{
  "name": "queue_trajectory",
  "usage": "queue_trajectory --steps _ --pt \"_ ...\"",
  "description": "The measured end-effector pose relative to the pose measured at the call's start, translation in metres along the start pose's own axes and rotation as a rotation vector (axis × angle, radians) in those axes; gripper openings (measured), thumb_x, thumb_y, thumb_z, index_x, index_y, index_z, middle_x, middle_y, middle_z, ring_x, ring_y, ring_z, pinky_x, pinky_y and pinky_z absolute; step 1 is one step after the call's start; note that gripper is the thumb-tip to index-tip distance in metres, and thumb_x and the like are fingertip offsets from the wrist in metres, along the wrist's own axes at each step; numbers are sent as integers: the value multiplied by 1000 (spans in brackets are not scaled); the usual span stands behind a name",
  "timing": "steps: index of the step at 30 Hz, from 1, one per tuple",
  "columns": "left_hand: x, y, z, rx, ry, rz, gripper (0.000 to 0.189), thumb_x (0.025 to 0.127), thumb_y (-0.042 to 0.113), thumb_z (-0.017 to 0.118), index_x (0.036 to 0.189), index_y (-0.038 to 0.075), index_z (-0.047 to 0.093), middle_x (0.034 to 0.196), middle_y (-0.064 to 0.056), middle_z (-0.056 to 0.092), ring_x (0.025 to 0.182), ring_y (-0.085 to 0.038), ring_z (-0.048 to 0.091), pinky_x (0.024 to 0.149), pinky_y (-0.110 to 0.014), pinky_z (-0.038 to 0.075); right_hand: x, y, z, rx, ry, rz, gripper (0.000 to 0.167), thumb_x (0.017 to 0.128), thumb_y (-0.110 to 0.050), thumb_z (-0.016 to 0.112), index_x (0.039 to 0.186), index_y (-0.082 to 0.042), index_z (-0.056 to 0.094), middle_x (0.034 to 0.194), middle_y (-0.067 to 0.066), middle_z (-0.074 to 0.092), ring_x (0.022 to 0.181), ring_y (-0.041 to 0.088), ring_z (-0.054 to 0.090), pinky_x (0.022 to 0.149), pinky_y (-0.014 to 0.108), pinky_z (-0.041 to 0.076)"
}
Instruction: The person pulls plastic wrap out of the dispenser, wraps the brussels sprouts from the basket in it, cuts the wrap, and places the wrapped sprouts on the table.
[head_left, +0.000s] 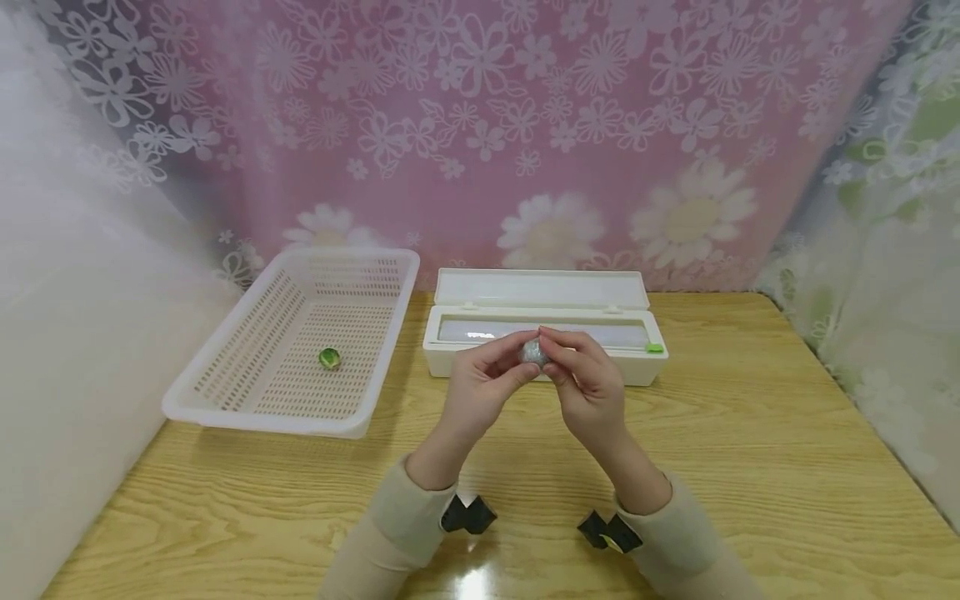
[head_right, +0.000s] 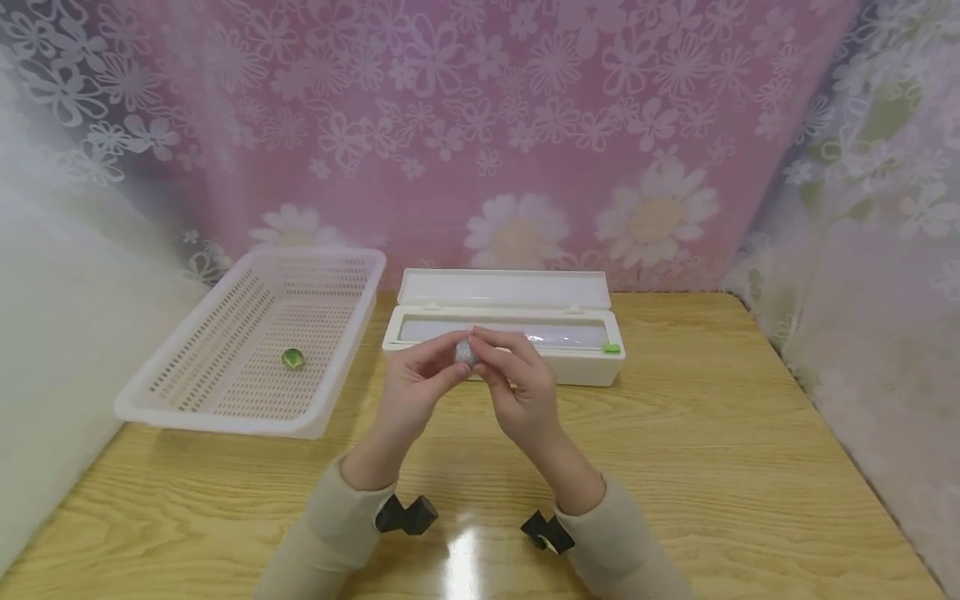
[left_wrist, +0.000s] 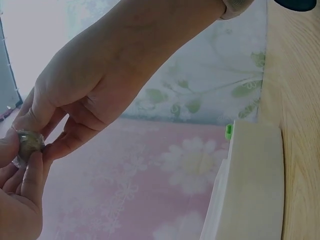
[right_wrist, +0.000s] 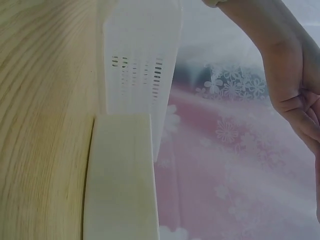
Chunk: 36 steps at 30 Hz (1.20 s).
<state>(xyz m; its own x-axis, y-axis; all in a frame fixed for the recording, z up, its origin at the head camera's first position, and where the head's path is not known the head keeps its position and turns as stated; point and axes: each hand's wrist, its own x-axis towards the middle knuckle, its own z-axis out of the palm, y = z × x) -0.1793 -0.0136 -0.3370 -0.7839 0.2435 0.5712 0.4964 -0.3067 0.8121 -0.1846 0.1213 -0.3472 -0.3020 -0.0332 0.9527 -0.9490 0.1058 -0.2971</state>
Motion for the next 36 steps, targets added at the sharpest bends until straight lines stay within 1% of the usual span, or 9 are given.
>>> queue_trajectory --steps 3,7,11,15,18,24,27,30,36 --pt "0 0 1 10 15 5 31 75 -17 57 106 -18 53 82 -34 57 67 -6 57 62 -20 50 0 0 2 10 26 2 19 84 -12 58 95 2 67 94 19 61 90 16 58 62 13 43" --pt "0 -1 2 -3 19 1 32 77 -12 58 108 -17 52 90 -34 57 73 -8 58 65 -21 50 0 -1 0 0 18 14 20 84 -11 58 94 4 66 95 18 61 90 14 58 60 12 42" --pt "0 -1 0 -31 -29 -10 37 81 -5 59 115 -15 49 104 -32 54 87 -12 59 71 -24 50 3 -1 -4 77 -24 66 25 87 -12 54 102 6 63 105 16 59 96 17 55 72 15 46" --pt "2 0 -3 -10 -54 -6 38 83 4 58 116 -14 49 103 -30 55 81 -9 56 67 -21 48 3 -3 -7 223 -32 163 24 88 -10 54 105 4 62 111 13 57 103 22 52 79 21 46" --pt "2 0 -3 26 -24 26 35 82 3 59 111 -15 52 100 -30 56 74 -7 54 63 -19 47 3 -7 -7 298 -27 254 25 86 -9 56 107 3 61 111 10 57 104 21 52 79 22 47" --pt "1 -2 4 85 28 164 28 76 -14 57 104 -18 54 110 -28 53 92 -15 58 72 -27 51 2 -11 -5 418 47 419 27 81 -10 61 108 -4 62 108 5 59 101 17 53 80 22 46" --pt "-1 -4 8 154 46 229 26 76 -16 56 102 -19 54 110 -27 53 98 -23 56 75 -31 50 1 -11 -3 432 111 414 25 78 -8 62 102 -2 65 102 5 62 96 17 56 79 22 47" --pt "-1 -6 11 210 59 267 26 78 -15 55 103 -19 54 110 -27 53 101 -28 55 77 -32 49 -1 -9 0 400 151 367 25 77 -5 63 100 1 65 99 7 63 95 19 57 78 23 48" --pt "1 -6 5 199 25 273 28 82 -13 49 110 -18 50 123 -25 45 114 -28 44 86 -34 43 -2 -10 3 259 102 280 25 82 -4 59 105 5 62 108 10 60 101 20 55 81 24 46"
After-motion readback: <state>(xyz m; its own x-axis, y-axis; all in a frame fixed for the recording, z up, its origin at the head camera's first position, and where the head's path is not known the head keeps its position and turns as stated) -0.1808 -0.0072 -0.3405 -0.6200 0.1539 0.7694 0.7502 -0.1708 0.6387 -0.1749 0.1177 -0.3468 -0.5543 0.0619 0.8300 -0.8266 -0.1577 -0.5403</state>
